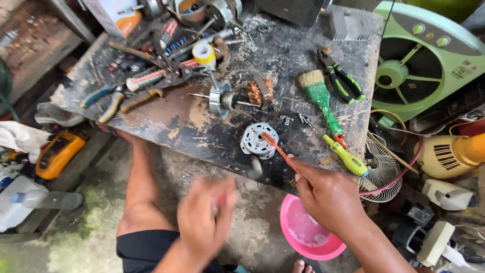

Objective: Cleaning a motor stator and housing using a toothbrush, cleaning solution, and a wrench for scraping.

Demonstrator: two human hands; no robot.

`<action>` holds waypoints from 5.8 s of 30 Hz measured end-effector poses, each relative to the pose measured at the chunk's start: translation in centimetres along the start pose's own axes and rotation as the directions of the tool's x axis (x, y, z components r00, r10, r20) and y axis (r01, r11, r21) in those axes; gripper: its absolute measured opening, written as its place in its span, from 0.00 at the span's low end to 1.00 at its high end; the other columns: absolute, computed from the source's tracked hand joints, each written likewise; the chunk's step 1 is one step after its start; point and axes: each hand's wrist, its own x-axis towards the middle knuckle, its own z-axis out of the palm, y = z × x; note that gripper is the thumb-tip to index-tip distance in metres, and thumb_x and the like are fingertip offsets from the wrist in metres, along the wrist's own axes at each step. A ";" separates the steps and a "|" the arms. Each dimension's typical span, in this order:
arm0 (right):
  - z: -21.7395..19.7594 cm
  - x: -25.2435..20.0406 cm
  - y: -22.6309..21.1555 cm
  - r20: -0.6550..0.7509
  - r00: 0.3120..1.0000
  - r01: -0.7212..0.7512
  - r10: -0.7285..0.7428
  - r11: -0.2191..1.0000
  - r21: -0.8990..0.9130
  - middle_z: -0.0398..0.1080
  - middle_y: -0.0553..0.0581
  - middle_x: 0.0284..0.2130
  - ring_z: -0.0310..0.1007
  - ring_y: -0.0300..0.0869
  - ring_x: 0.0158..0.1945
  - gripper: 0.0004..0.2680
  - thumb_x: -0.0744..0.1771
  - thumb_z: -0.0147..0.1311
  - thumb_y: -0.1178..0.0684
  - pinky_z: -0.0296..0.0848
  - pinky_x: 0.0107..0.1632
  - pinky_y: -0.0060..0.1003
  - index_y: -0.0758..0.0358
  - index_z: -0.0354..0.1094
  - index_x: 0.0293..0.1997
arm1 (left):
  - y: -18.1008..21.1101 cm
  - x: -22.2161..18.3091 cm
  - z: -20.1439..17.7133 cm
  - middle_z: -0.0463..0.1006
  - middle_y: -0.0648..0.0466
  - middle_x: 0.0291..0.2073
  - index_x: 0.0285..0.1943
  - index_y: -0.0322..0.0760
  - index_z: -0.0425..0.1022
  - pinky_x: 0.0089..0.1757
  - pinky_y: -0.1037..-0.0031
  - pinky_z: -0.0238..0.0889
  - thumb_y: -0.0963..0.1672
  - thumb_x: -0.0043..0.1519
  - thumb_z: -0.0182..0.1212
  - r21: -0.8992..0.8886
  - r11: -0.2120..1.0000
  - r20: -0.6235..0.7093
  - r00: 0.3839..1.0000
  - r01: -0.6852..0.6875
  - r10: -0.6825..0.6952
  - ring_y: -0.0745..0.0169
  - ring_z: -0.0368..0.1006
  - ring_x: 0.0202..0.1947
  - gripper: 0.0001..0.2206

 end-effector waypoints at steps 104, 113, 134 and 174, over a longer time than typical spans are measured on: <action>3.6 0.7 -2.6 -0.172 0.984 0.025 -0.043 0.994 -0.106 0.72 0.49 0.17 0.72 0.47 0.18 0.16 0.65 0.48 0.47 0.71 0.20 0.48 0.36 0.71 0.58 | -3.3 12.6 4.3 0.75 0.44 0.30 0.39 0.27 0.75 0.25 0.70 0.67 0.39 0.65 0.59 -0.076 0.976 0.174 0.967 0.202 -0.186 0.54 0.70 0.23 0.05; 4.0 0.0 -1.9 -0.258 0.954 0.106 -0.152 0.977 -0.183 0.69 0.47 0.18 0.65 0.43 0.12 0.17 0.65 0.50 0.54 0.64 0.14 0.45 0.45 0.70 0.62 | -3.4 12.7 5.2 0.75 0.46 0.33 0.40 0.28 0.73 0.22 0.72 0.62 0.40 0.68 0.55 -0.018 0.984 0.231 0.959 0.176 -0.167 0.61 0.67 0.19 0.06; 5.0 -3.1 -0.2 -0.239 0.968 0.037 -0.081 0.983 -0.182 0.68 0.47 0.16 0.66 0.48 0.13 0.19 0.66 0.51 0.50 0.61 0.15 0.49 0.40 0.65 0.67 | -2.9 12.9 5.4 0.73 0.47 0.32 0.38 0.29 0.72 0.20 0.70 0.60 0.42 0.70 0.54 0.000 0.980 0.276 0.942 0.200 -0.192 0.59 0.67 0.17 0.09; 3.8 -0.4 -1.3 -0.283 0.958 -0.030 0.037 0.999 0.032 0.76 0.50 0.18 0.77 0.51 0.21 0.14 0.66 0.47 0.47 0.75 0.27 0.44 0.33 0.76 0.54 | -3.8 12.9 5.6 0.74 0.40 0.30 0.38 0.29 0.73 0.23 0.65 0.74 0.40 0.67 0.57 -0.013 0.990 0.190 0.972 0.141 -0.136 0.40 0.78 0.25 0.07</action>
